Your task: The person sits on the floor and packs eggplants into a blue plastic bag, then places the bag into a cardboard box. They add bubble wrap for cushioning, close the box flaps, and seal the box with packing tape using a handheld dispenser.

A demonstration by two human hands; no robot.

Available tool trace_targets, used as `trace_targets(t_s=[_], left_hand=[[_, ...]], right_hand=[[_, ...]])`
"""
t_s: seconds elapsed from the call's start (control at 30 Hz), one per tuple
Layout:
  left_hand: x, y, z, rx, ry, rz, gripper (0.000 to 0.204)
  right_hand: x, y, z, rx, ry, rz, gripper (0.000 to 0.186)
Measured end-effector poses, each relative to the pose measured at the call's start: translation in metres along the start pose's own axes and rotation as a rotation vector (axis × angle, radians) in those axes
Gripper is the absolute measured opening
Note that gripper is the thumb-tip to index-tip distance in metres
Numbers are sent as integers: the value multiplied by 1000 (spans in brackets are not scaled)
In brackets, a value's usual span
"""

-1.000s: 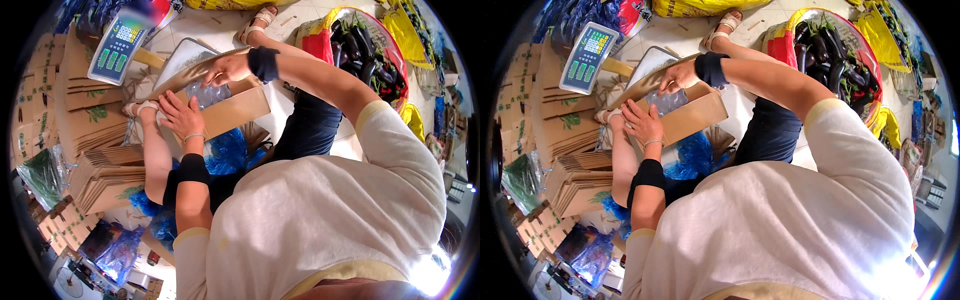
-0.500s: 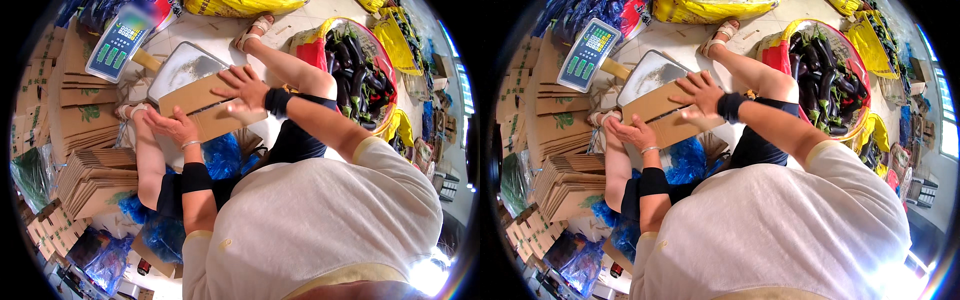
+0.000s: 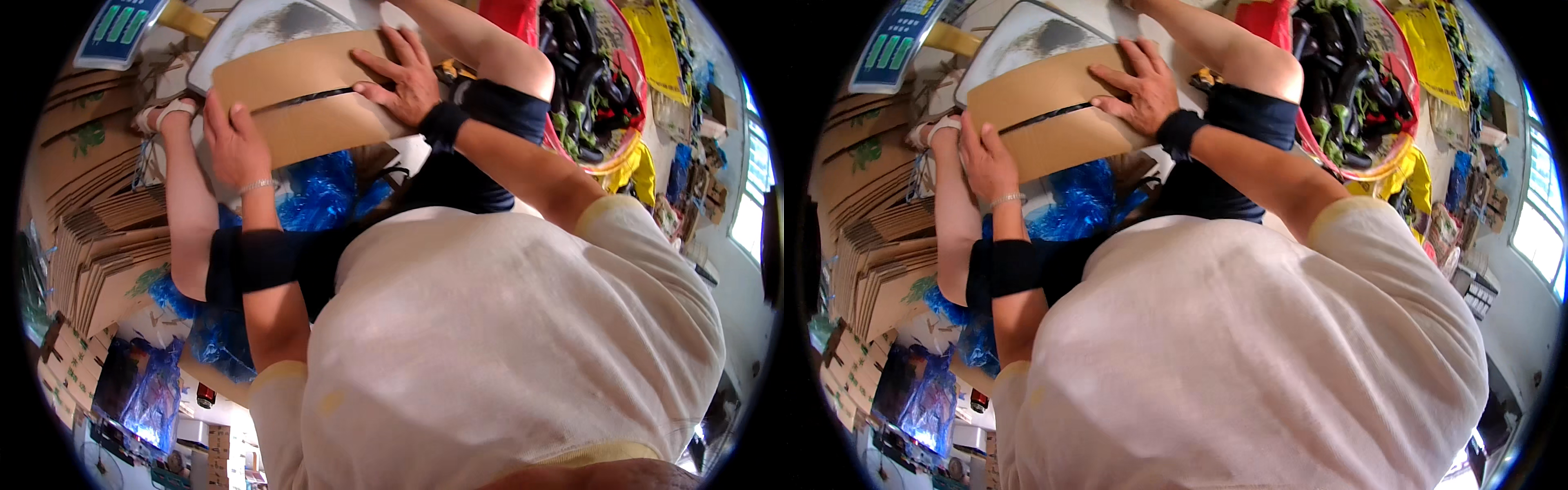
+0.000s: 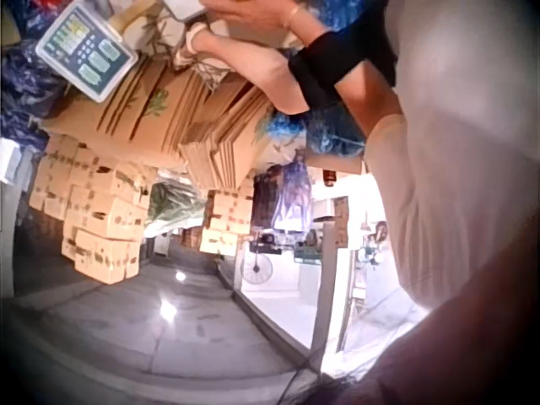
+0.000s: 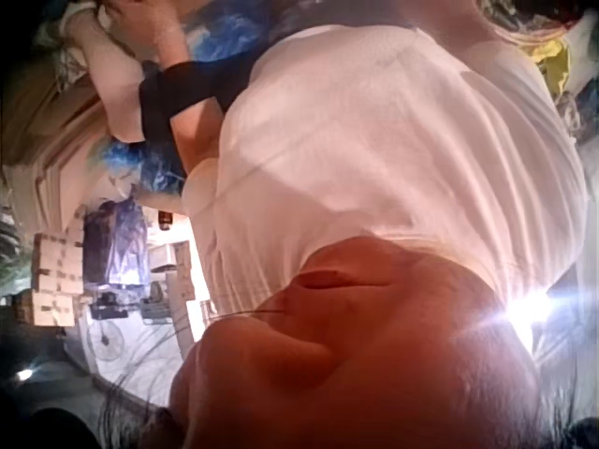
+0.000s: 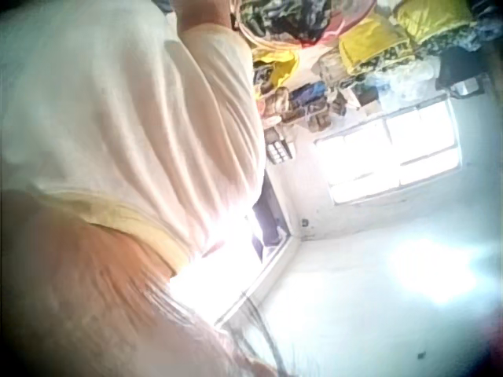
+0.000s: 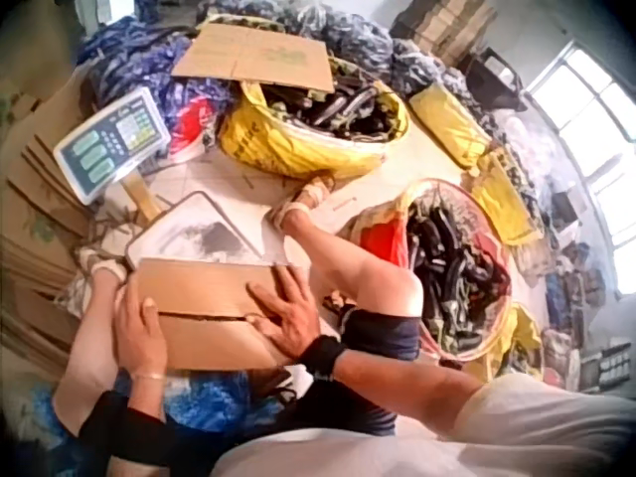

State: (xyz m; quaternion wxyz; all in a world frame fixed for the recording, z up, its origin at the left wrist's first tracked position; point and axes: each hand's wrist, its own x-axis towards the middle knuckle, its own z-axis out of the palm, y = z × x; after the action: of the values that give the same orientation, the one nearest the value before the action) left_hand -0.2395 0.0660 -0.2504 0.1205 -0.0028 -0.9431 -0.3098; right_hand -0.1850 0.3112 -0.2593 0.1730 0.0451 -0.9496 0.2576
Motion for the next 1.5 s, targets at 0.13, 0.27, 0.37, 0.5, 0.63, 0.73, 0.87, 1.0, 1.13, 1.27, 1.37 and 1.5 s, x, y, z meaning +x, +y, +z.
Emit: trace_targets(t_s=[0.13,0.27,0.37,0.5,0.63,0.73,0.87,1.0,1.13,1.27,1.37,1.5], left_hand=[[89,-36,53,114,-107,238,37],[106,-18,19,116,-253,175,41],[102,-22,36,102,-179,131,46],[95,-4,16,113,-253,-70,46],[75,0,56,287,54,-109,45],[58,9,50,248,89,-101,48],[61,21,24,83,-61,-187,56],[71,18,22,100,-88,-71,58],[69,16,18,217,-98,-83,54],[72,14,28,229,-118,-30,53],[73,17,27,185,-170,-55,54],[68,10,27,172,-177,-71,56]], right_hand=[[-10,-30,29,-14,12,271,45],[6,-59,26,-58,-17,221,45],[23,-37,24,-200,-18,66,42],[33,-13,29,-209,-81,-63,43],[24,32,43,-355,-111,-173,44],[27,20,39,-202,-25,-105,45],[38,18,39,-154,-59,-118,45],[18,-1,41,-233,-23,3,45],[17,-13,40,-163,-75,63,45],[14,-10,38,-168,-63,109,48],[9,3,39,-84,-42,108,55],[10,-11,24,229,27,228,69]])
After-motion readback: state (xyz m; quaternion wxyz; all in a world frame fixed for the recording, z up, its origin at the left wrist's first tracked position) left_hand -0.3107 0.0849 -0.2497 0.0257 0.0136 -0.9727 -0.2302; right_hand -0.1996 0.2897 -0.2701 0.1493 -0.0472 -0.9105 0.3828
